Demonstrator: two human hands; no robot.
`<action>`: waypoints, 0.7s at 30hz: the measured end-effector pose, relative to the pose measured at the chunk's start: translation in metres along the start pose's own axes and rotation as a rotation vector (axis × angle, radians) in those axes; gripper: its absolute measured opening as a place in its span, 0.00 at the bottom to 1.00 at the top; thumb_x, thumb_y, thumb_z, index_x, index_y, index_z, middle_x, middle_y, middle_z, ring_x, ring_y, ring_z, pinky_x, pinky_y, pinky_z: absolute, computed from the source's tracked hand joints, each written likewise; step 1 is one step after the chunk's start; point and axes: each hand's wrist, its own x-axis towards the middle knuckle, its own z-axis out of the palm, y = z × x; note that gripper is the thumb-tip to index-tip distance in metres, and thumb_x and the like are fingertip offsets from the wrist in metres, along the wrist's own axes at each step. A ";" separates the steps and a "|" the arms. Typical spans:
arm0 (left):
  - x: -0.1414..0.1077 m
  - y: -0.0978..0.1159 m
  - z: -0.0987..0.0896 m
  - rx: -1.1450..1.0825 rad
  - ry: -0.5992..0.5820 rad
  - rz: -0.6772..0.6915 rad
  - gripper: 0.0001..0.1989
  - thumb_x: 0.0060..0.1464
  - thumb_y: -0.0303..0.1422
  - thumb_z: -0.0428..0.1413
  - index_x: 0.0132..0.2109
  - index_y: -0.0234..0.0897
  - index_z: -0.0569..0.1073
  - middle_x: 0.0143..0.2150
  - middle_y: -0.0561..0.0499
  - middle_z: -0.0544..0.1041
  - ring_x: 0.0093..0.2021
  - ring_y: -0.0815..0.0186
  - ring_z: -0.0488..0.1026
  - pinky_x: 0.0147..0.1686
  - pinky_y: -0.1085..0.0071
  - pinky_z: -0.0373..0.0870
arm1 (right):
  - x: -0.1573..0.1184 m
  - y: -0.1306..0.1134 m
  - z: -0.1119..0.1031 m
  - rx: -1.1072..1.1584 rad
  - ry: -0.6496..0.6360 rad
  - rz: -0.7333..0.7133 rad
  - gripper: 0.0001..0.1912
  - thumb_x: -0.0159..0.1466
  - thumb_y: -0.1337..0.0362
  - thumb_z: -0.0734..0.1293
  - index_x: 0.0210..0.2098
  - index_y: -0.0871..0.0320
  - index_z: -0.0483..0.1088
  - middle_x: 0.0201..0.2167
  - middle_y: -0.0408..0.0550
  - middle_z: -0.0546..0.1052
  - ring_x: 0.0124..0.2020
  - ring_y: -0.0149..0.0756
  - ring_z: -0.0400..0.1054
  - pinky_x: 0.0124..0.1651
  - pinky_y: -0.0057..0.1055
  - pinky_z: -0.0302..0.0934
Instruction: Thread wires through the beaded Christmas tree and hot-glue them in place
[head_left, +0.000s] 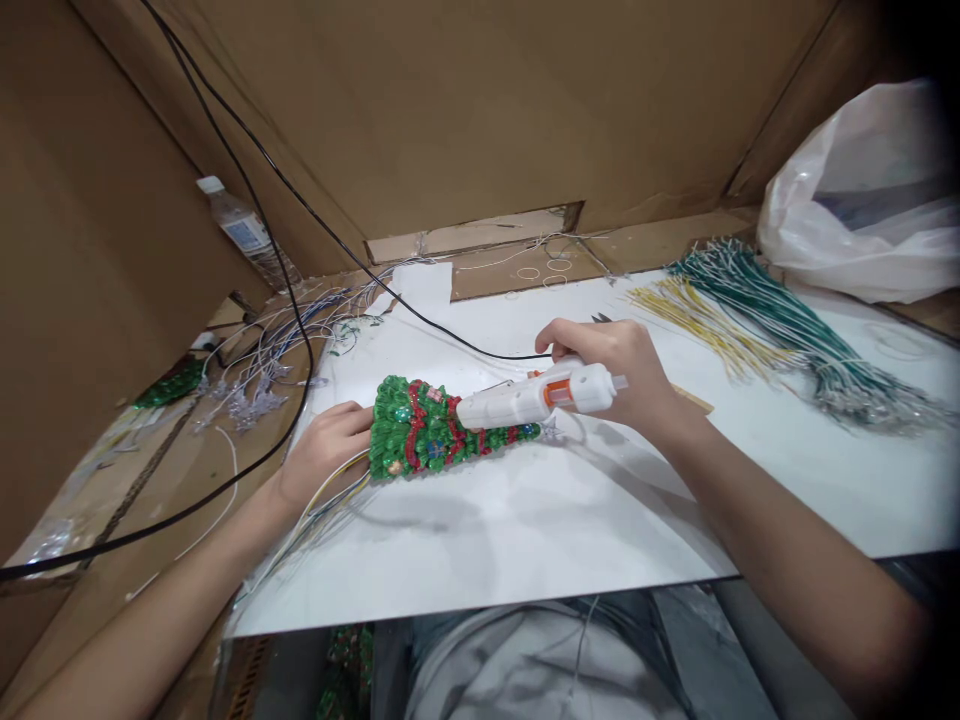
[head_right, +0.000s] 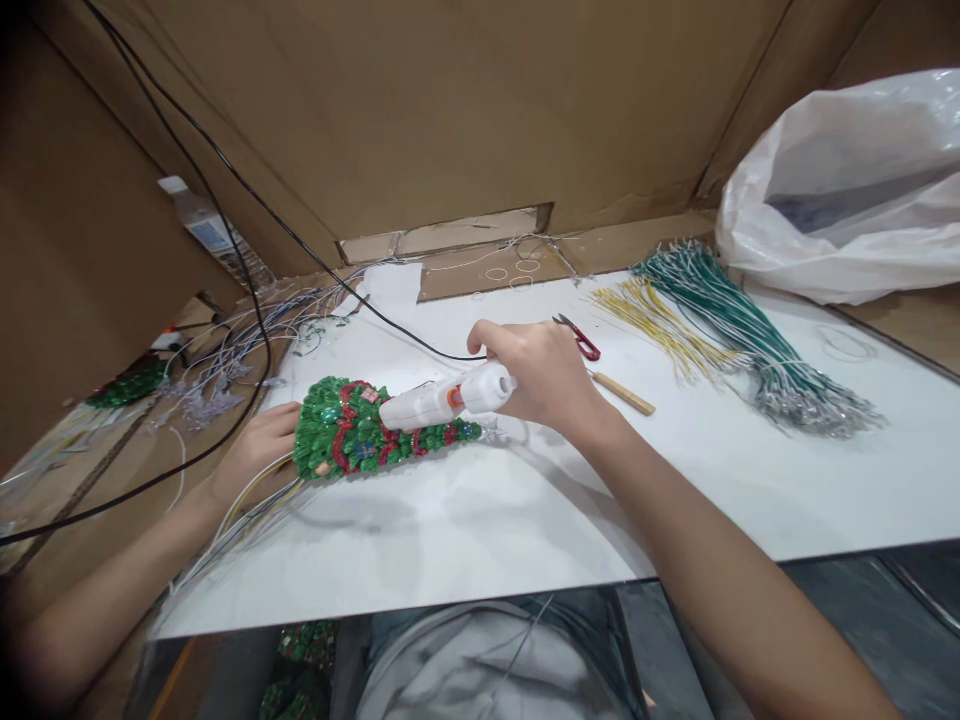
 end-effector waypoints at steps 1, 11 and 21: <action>0.000 0.000 0.000 0.000 -0.003 0.000 0.09 0.55 0.23 0.48 0.29 0.38 0.67 0.29 0.47 0.72 0.30 0.62 0.62 0.31 0.67 0.62 | 0.000 0.000 0.000 0.003 -0.003 -0.002 0.13 0.48 0.59 0.63 0.33 0.57 0.68 0.22 0.42 0.74 0.21 0.30 0.64 0.26 0.27 0.48; -0.002 -0.001 0.001 0.005 0.008 0.001 0.09 0.56 0.25 0.48 0.29 0.38 0.67 0.28 0.48 0.72 0.29 0.63 0.63 0.30 0.67 0.62 | 0.001 -0.002 0.001 -0.010 0.013 -0.028 0.11 0.49 0.62 0.62 0.31 0.58 0.69 0.21 0.42 0.74 0.20 0.30 0.64 0.25 0.27 0.47; -0.001 -0.001 0.001 0.011 0.009 0.008 0.11 0.59 0.25 0.45 0.30 0.37 0.67 0.29 0.47 0.71 0.30 0.64 0.62 0.32 0.68 0.62 | 0.001 -0.004 0.000 -0.003 0.013 -0.029 0.10 0.48 0.63 0.61 0.30 0.58 0.69 0.20 0.42 0.74 0.20 0.30 0.64 0.25 0.26 0.47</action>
